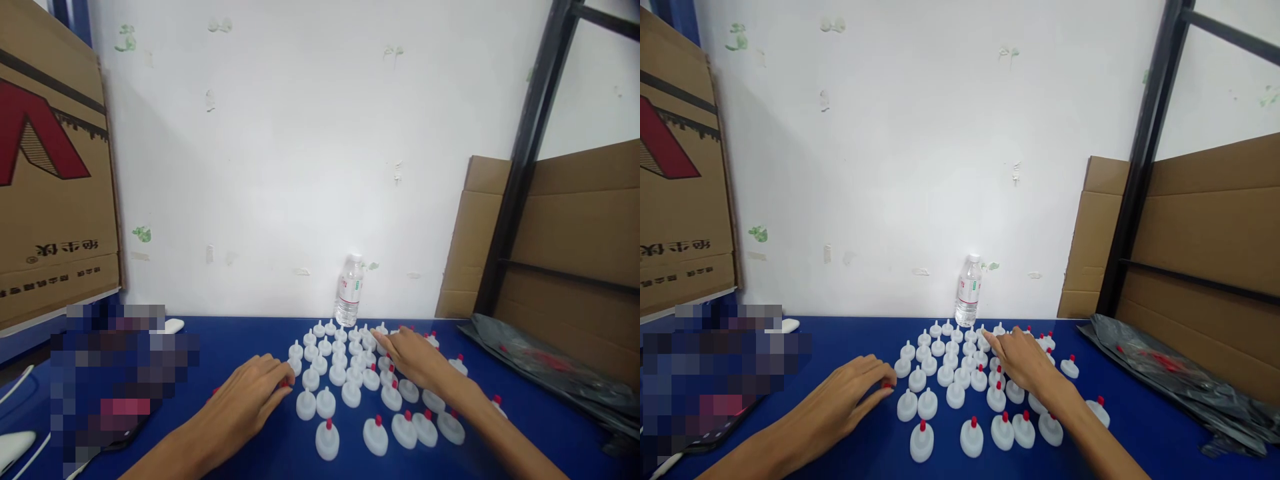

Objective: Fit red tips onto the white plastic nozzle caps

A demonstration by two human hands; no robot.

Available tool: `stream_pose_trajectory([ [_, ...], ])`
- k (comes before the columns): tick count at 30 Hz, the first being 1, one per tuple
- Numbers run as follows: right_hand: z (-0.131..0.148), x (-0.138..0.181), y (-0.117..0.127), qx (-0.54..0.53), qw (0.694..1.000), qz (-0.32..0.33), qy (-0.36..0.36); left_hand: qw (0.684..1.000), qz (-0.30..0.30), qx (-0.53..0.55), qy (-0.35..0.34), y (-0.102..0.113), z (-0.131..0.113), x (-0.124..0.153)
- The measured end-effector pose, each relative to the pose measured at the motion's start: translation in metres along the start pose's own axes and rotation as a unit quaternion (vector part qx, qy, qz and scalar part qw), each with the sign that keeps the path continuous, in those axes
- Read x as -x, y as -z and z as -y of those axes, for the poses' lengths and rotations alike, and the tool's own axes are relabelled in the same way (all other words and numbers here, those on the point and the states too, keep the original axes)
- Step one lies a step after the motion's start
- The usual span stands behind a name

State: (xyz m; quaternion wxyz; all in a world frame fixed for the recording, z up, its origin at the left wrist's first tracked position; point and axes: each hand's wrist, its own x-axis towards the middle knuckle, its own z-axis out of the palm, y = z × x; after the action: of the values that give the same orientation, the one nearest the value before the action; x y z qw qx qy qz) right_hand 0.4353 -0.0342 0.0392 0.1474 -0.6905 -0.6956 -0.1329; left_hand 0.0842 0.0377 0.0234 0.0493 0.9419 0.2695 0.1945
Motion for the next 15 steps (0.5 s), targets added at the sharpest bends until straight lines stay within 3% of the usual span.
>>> stream_pose_trajectory([
  [5,0.017,-0.003,0.02,-0.047,0.997,-0.061,-0.011,0.997,-0.065,-0.028,-0.036,0.003,-0.004,-0.004],
  [8,0.038,0.001,0.028,-0.142,0.983,-0.104,0.048,0.991,-0.114,-0.031,-0.059,0.004,-0.008,-0.004],
  [11,0.06,0.011,0.028,-0.202,0.968,-0.063,0.137,0.981,-0.164,-0.035,-0.094,0.004,-0.013,-0.004],
  [15,0.084,0.025,0.025,-0.228,0.953,-0.013,0.197,0.967,-0.213,-0.026,-0.135,0.0,-0.022,-0.001],
])
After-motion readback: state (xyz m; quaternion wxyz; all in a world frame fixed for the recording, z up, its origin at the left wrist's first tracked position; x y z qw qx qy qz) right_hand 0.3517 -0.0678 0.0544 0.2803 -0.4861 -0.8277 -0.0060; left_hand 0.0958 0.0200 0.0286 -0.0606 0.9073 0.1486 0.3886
